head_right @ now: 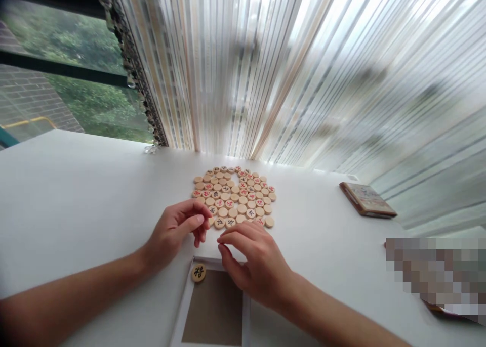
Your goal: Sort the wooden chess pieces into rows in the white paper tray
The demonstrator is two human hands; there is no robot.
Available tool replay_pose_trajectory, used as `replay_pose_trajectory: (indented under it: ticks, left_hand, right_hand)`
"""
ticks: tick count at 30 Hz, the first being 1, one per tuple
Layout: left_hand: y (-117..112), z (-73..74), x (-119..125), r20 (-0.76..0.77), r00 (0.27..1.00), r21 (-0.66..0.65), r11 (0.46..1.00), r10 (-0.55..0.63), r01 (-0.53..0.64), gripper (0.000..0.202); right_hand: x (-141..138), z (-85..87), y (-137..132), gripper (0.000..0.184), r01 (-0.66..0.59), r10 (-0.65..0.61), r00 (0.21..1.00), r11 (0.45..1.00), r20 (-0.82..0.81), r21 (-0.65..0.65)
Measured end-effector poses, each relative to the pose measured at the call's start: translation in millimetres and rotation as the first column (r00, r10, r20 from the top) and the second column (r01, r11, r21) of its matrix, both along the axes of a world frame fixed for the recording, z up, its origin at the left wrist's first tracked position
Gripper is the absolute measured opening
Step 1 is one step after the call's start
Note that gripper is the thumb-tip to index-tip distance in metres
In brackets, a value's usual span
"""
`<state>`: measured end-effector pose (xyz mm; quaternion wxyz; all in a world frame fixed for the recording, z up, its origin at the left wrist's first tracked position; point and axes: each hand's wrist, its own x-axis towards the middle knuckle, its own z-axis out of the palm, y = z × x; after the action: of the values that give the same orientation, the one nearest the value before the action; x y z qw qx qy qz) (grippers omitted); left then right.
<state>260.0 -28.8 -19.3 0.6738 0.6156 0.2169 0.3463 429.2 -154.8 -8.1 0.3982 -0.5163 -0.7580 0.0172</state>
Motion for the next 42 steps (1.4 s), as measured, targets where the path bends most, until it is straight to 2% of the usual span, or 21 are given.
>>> replay_pose_trajectory:
  ticks: [4, 8, 10, 12, 14, 19, 22, 27, 35, 38, 42]
  left_hand:
    - [6.0, 6.3, 1.5, 0.033, 0.998, 0.010, 0.998, 0.054, -0.054, 0.021]
    - [24.8, 23.5, 4.1, 0.081, 0.982, -0.008, 0.985, 0.171, -0.171, 0.027]
    - [38.6, 32.2, 4.5, 0.088, 0.968, -0.037, 0.972, 0.236, -0.234, 0.028]
    - [54.2, 36.0, 3.7, 0.074, 0.949, -0.012, 0.952, 0.306, -0.306, 0.028]
    - [70.1, 32.9, 1.9, 0.069, 0.923, 0.064, 0.922, 0.378, -0.382, 0.025]
    - [96.7, 8.4, -3.2, 0.040, 0.897, 0.095, 0.892, 0.441, -0.443, 0.022]
    - [99.9, -0.8, -5.1, 0.023, 0.897, 0.137, 0.888, 0.441, -0.440, 0.024]
    - [99.2, -3.8, -6.1, 0.002, 0.899, 0.175, 0.885, 0.438, -0.432, 0.026]
    - [104.6, -8.5, -3.9, -0.018, 0.905, 0.190, 0.890, 0.424, -0.414, 0.027]
    - [104.8, -8.9, -3.9, -0.015, 0.912, 0.187, 0.897, 0.410, -0.401, 0.028]
    - [103.6, -8.0, -5.2, -0.006, 0.922, 0.173, 0.908, 0.388, -0.381, 0.027]
  right_hand:
    - [5.6, 1.4, 2.9, 0.010, 0.043, -0.043, 0.999, 0.999, 0.004, -0.026]
    - [14.0, 4.9, 9.4, 0.013, 0.105, -0.107, 0.994, 0.989, -0.021, -0.106]
    - [20.9, 8.9, 16.5, 0.015, 0.169, -0.176, 0.984, 0.970, -0.030, -0.174]
    - [31.3, 14.2, 27.8, 0.015, 0.288, -0.296, 0.955, 0.924, 0.005, -0.250]
    - [45.0, 19.8, 43.8, 0.017, 0.372, -0.376, 0.926, 0.889, 0.037, -0.266]
    - [80.6, 26.7, 96.8, 0.016, 0.526, -0.506, 0.850, 0.801, 0.147, -0.287]
    - [92.1, 24.4, 126.6, 0.019, 0.563, -0.518, 0.827, 0.754, 0.219, -0.338]
    - [97.0, 15.4, 160.4, 0.036, 0.570, -0.482, 0.822, 0.697, 0.303, -0.436]
    - [93.3, 7.4, 178.8, 0.038, 0.575, -0.504, 0.814, 0.632, 0.289, -0.519]
    - [89.6, 11.3, 177.5, 0.039, 0.559, -0.526, 0.819, 0.639, 0.230, -0.528]
    - [84.2, 20.6, 160.5, 0.032, 0.525, -0.571, 0.818, 0.683, 0.077, -0.508]
